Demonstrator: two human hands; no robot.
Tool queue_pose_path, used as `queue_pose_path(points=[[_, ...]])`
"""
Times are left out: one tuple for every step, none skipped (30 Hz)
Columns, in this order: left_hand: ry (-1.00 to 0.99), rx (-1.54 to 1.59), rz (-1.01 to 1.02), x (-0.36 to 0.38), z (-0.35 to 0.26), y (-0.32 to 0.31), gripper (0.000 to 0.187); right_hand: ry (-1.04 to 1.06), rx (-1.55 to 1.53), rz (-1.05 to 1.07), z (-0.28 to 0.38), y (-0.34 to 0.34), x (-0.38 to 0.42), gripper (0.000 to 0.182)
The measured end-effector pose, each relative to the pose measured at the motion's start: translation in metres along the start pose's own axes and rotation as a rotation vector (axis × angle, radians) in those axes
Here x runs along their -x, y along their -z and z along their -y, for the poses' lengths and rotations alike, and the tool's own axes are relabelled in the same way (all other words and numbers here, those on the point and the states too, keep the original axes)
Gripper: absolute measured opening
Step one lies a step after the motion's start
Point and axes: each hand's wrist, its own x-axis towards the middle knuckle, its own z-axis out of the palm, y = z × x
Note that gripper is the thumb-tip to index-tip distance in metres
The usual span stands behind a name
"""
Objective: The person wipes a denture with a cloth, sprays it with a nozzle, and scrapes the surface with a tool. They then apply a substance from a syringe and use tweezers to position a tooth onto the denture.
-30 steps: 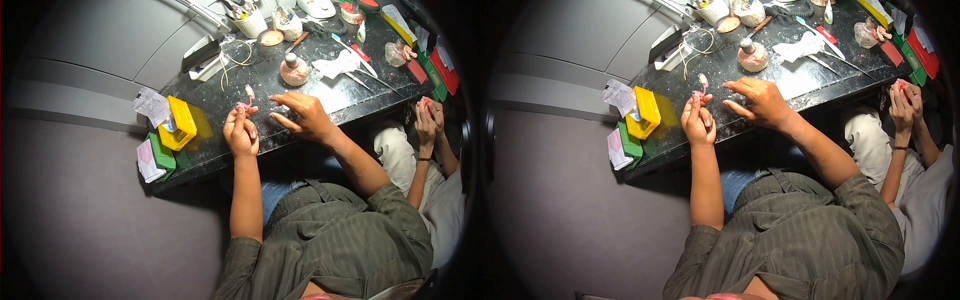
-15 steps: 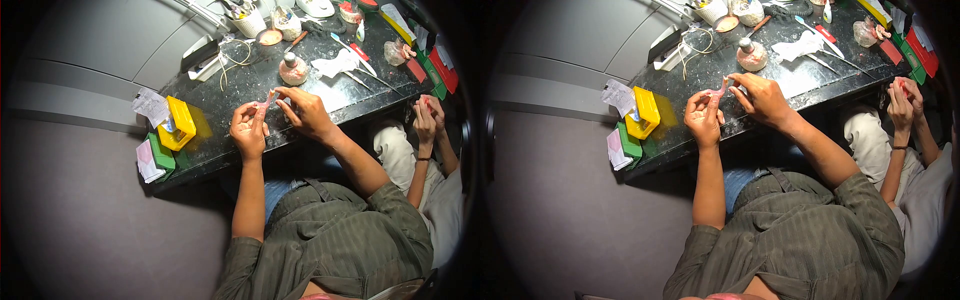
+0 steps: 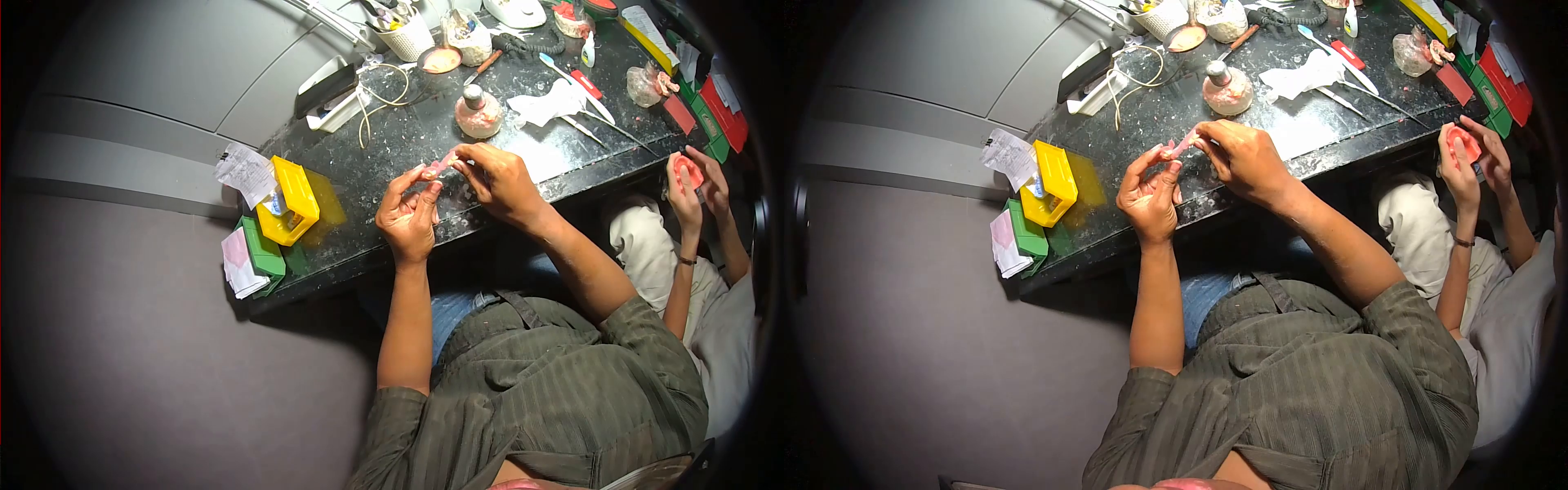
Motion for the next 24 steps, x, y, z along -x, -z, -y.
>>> queue_pose_path(points=[[0.000, 0.000, -0.001, -0.0001, 0.0011, 0.0013, 0.031, 0.018, 0.003, 0.001, -0.0015, -0.0007, 0.0003, 0.017], [-0.037, -0.039, 0.008, -0.0004, 0.0023, 0.0026, 0.030, 0.037, 0.006, 0.003, -0.0024, -0.0015, 0.0005, 0.016], [-0.074, -0.079, 0.017, -0.0008, 0.0025, 0.0029, 0.029, 0.037, 0.006, 0.004, -0.0028, -0.0019, 0.0004, 0.016], [-0.074, -0.079, 0.017, -0.0007, 0.0027, 0.0029, 0.029, 0.044, 0.004, -0.002, -0.0030, -0.0025, 0.0006, 0.016], [-0.072, -0.080, 0.006, -0.0004, 0.0029, 0.0028, 0.027, 0.049, 0.002, -0.008, -0.0030, -0.0028, 0.0007, 0.016], [-0.070, -0.081, -0.005, -0.0002, 0.0032, 0.0026, 0.026, 0.049, 0.003, -0.008, -0.0029, -0.0028, 0.0005, 0.016], [-0.070, -0.081, -0.005, -0.0004, 0.0037, 0.0023, 0.026, 0.058, 0.001, -0.012, -0.0028, -0.0029, 0.0002, 0.016], [-0.063, -0.070, -0.019, -0.0007, 0.0045, 0.0019, 0.026, 0.068, -0.002, -0.017, -0.0029, -0.0029, 0.0001, 0.016], [-0.055, -0.059, -0.033, -0.0004, 0.0052, 0.0021, 0.026, 0.066, -0.002, -0.017, -0.0030, -0.0028, 0.0003, 0.016], [-0.055, -0.059, -0.033, -0.0002, 0.0056, 0.0026, 0.026, 0.071, 0.011, -0.009, -0.0034, -0.0025, 0.0000, 0.016], [-0.051, -0.056, -0.034, 0.0000, 0.0059, 0.0033, 0.025, 0.077, 0.025, -0.001, -0.0035, -0.0024, 0.0001, 0.016], [-0.047, -0.053, -0.035, 0.0003, 0.0060, 0.0037, 0.025, 0.076, 0.025, -0.001, -0.0036, -0.0024, 0.0005, 0.016], [-0.047, -0.053, -0.035, 0.0006, 0.0061, 0.0038, 0.025, 0.068, 0.016, 0.000, -0.0036, -0.0024, 0.0008, 0.016], [-0.047, -0.050, -0.039, 0.0007, 0.0062, 0.0037, 0.025, 0.061, 0.008, 0.000, -0.0037, -0.0024, 0.0008, 0.016], [-0.047, -0.047, -0.043, 0.0007, 0.0059, 0.0033, 0.025, 0.061, 0.008, -0.001, -0.0039, -0.0025, 0.0011, 0.016], [-0.047, -0.047, -0.041, 0.0007, 0.0055, 0.0030, 0.025, 0.058, 0.011, -0.003, -0.0041, -0.0026, 0.0015, 0.016], [-0.051, -0.043, -0.044, 0.0008, 0.0052, 0.0026, 0.025, 0.055, 0.014, -0.006, -0.0044, -0.0029, 0.0018, 0.016], [-0.055, -0.040, -0.046, 0.0007, 0.0045, 0.0022, 0.025, 0.055, 0.014, -0.007, -0.0048, -0.0034, 0.0018, 0.016], [-0.054, -0.040, -0.044, 0.0006, 0.0039, 0.0018, 0.025, 0.061, 0.009, -0.013, -0.0055, -0.0039, 0.0016, 0.016], [-0.045, -0.034, -0.049, 0.0007, 0.0033, 0.0015, 0.024, 0.068, 0.004, -0.019, -0.0059, -0.0044, 0.0018, 0.016], [-0.037, -0.028, -0.054, 0.0008, 0.0028, 0.0012, 0.024, 0.067, 0.004, -0.019, -0.0062, -0.0045, 0.0020, 0.016], [-0.036, -0.029, -0.054, 0.0009, 0.0023, 0.0008, 0.024, 0.078, 0.005, -0.022, -0.0065, -0.0046, 0.0021, 0.016], [-0.030, -0.019, -0.057, 0.0008, 0.0018, 0.0006, 0.023, 0.089, 0.005, -0.025, -0.0067, -0.0048, 0.0021, 0.016], [-0.024, -0.009, -0.061, 0.0008, 0.0019, 0.0006, 0.023, 0.089, 0.005, -0.025, -0.0072, -0.0047, 0.0021, 0.016]])
